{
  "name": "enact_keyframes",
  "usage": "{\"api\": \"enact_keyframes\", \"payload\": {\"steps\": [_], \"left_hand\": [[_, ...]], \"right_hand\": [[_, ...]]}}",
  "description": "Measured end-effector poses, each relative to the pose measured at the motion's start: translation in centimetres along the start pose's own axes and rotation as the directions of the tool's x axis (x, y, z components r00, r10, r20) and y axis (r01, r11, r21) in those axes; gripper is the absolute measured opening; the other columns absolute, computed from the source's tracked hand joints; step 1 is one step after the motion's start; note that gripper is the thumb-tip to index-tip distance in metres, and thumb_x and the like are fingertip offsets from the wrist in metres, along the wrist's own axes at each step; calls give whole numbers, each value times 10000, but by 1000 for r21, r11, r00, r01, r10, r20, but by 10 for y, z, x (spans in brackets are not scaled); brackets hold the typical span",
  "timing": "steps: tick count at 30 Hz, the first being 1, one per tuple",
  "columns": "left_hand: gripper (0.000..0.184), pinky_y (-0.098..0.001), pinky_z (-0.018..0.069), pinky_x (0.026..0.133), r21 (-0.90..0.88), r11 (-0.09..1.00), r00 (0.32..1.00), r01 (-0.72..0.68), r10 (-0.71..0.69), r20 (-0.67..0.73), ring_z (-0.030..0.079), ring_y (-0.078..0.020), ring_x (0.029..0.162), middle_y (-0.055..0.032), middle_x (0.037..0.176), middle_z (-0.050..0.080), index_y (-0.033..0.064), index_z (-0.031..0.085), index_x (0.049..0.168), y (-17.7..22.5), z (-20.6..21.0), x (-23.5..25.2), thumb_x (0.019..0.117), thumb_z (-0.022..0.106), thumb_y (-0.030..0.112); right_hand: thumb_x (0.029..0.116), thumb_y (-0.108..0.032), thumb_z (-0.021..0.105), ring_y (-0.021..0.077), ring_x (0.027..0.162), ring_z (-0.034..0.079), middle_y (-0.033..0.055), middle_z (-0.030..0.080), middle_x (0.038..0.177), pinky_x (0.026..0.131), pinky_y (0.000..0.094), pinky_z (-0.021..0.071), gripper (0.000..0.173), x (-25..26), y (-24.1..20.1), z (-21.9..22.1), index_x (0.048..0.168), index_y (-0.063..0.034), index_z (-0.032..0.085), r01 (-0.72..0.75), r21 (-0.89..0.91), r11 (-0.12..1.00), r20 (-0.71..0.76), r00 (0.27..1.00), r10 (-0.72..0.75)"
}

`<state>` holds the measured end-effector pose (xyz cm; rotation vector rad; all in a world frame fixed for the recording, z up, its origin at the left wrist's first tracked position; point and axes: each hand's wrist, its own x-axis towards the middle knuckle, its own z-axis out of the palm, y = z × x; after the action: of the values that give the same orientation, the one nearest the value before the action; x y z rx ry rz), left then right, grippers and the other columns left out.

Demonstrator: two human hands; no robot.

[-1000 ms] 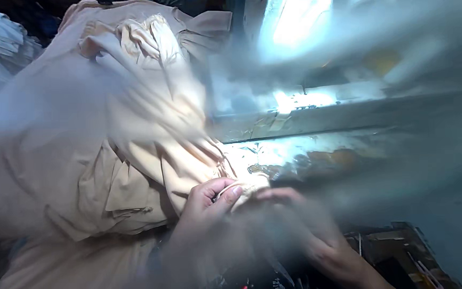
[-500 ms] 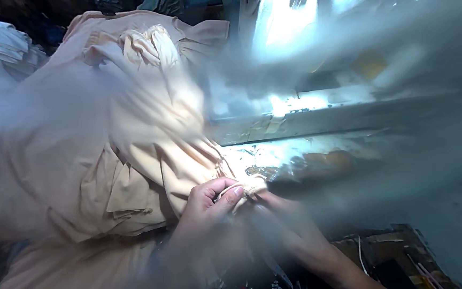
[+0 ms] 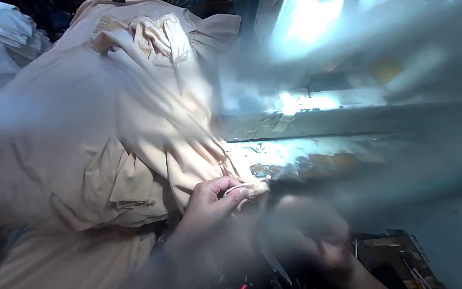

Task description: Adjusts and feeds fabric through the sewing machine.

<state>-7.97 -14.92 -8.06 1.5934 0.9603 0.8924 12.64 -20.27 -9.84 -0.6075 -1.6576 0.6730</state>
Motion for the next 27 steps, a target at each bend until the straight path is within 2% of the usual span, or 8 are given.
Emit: {"api": "enact_keyframes", "payload": {"steps": [2,4,8,11,15,21,25,27], "left_hand": [[94,-127,513,658,-66,998,1000,6,-7,-6,613,50,691,93,766,677,89,728,923,3,0,0,962,676,156],[125,-130,512,662,-65,998,1000,5,-4,11,614,50,698,94,772,675,90,730,933,5,-1,0,986,632,148],[158,-118,504,677,-30,999,998,-40,42,54,609,59,716,88,791,680,67,734,936,10,1,0,1000,596,112],[170,-114,514,700,-12,997,995,-70,71,70,618,64,740,85,808,689,63,741,921,11,0,0,995,595,110],[177,-124,522,716,-28,997,992,-66,69,103,623,64,759,76,828,696,60,748,920,10,2,-2,994,596,112],[175,-113,474,608,20,1000,1000,-14,14,0,573,68,644,115,718,634,106,716,909,7,-2,1,1009,576,139],[173,-124,483,617,41,999,1000,-13,14,-17,584,54,658,93,740,654,101,729,922,5,-4,1,1010,598,172],[165,-126,495,634,37,999,1000,-12,12,-17,597,50,676,87,755,665,93,733,929,4,-6,0,1006,603,161]], "right_hand": [[958,-203,707,-75,685,546,-11,646,835,615,61,454,186,-2,9,5,1014,-44,628,-118,-180,977,-126,987,96],[910,-216,749,-66,712,560,24,671,860,658,61,464,244,-2,12,11,1000,-4,666,-186,-325,927,-170,976,136],[932,-146,667,-3,752,608,80,684,838,716,87,487,164,0,16,20,945,13,704,-148,-455,878,-169,983,78],[922,-69,636,-38,756,605,30,672,832,690,86,495,80,-3,11,16,921,2,674,-165,-193,967,-192,973,128],[986,-155,612,-71,807,603,-56,681,916,712,93,501,85,-14,6,7,990,-93,671,-142,130,981,-126,979,159],[1031,-231,591,-37,898,630,-32,664,932,780,107,516,149,-13,-3,-4,1005,-95,646,-15,6,1000,-103,995,16],[1034,-261,587,-67,919,637,-120,684,980,803,102,519,116,-8,-32,-23,1042,-179,669,-43,44,998,-99,994,47],[1020,-294,601,-90,890,636,-187,694,998,754,85,515,113,-5,-27,-36,1074,-265,696,-74,-14,997,-202,977,70]]}}
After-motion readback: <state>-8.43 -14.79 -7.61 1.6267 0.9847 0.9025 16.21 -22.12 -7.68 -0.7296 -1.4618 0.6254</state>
